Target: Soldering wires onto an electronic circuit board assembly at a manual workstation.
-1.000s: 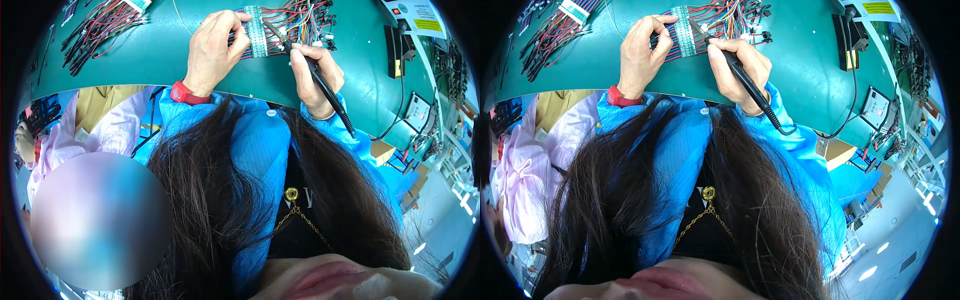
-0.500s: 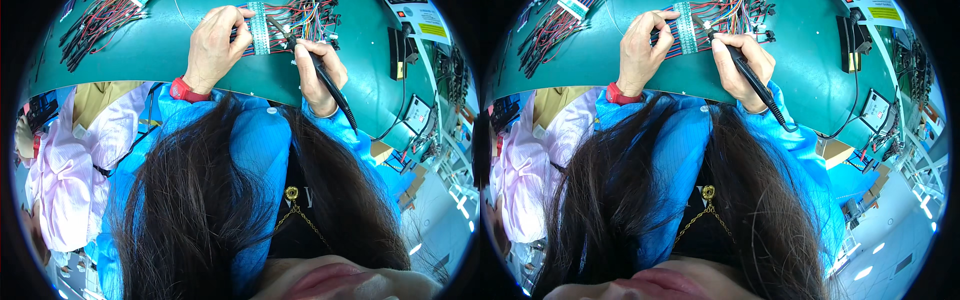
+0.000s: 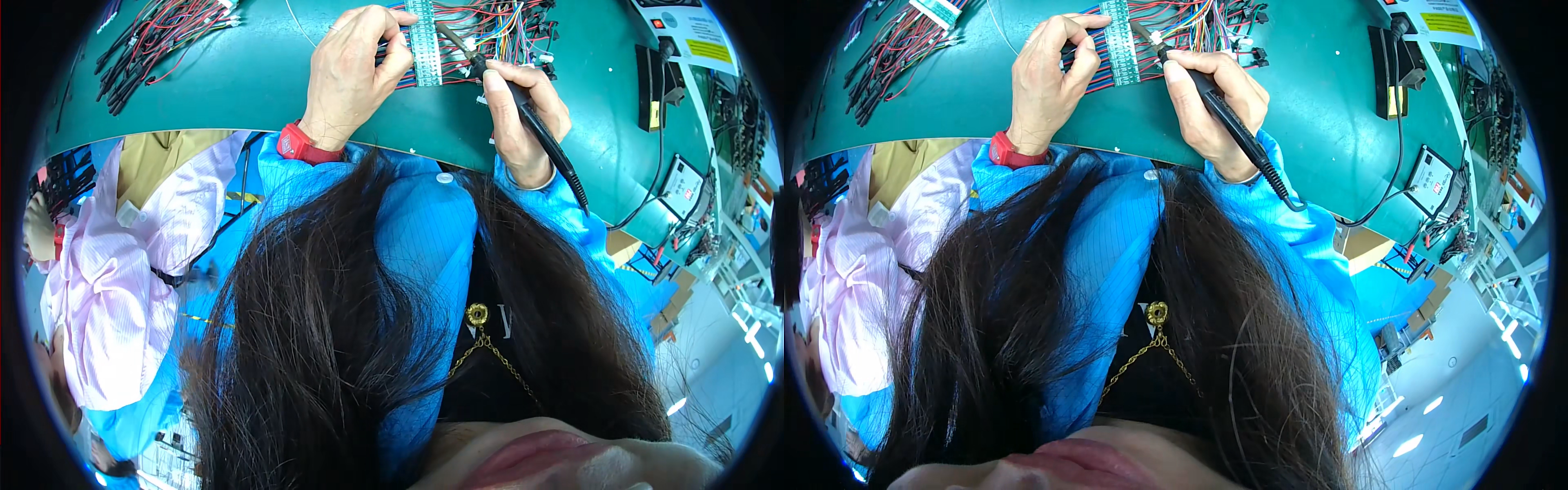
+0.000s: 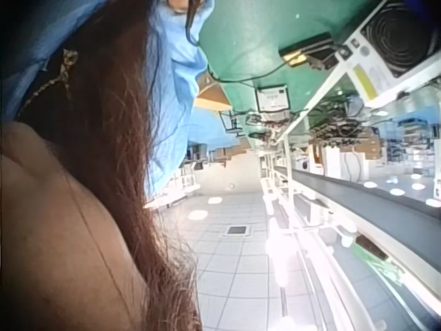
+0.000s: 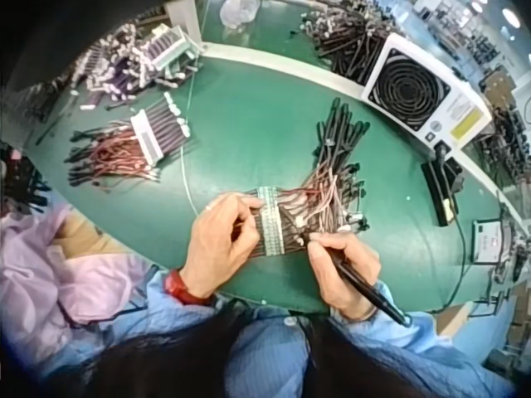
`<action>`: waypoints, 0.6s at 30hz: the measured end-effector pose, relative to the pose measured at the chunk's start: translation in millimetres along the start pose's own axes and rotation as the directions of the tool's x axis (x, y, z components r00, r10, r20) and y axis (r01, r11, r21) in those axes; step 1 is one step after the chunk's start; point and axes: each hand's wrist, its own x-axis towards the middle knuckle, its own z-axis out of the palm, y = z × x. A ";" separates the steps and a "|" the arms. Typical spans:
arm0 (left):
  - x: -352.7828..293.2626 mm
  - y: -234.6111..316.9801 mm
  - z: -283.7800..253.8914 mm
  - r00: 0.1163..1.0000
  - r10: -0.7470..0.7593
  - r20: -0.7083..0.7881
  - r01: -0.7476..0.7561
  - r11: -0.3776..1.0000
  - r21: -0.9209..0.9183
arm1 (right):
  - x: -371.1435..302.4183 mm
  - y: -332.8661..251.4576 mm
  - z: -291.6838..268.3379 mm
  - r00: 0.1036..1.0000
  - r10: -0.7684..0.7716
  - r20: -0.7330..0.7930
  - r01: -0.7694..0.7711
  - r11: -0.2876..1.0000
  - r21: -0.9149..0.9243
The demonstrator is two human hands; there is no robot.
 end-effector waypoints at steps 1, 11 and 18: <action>-0.2 0.2 -0.1 1.000 -0.004 0.003 0.004 1.000 0.005 | -0.1 -1.2 -0.4 1.000 0.015 0.003 -0.015 1.000 -0.005; 1.0 -0.7 1.0 0.999 0.044 -0.017 -0.044 0.999 0.025 | 0.0 1.4 -1.7 1.000 0.029 0.012 -0.029 1.000 -0.004; 2.6 3.4 -3.0 0.999 0.018 -0.034 -0.019 0.999 -0.030 | 0.1 -1.2 -1.1 0.998 0.054 0.028 -0.054 0.999 -0.006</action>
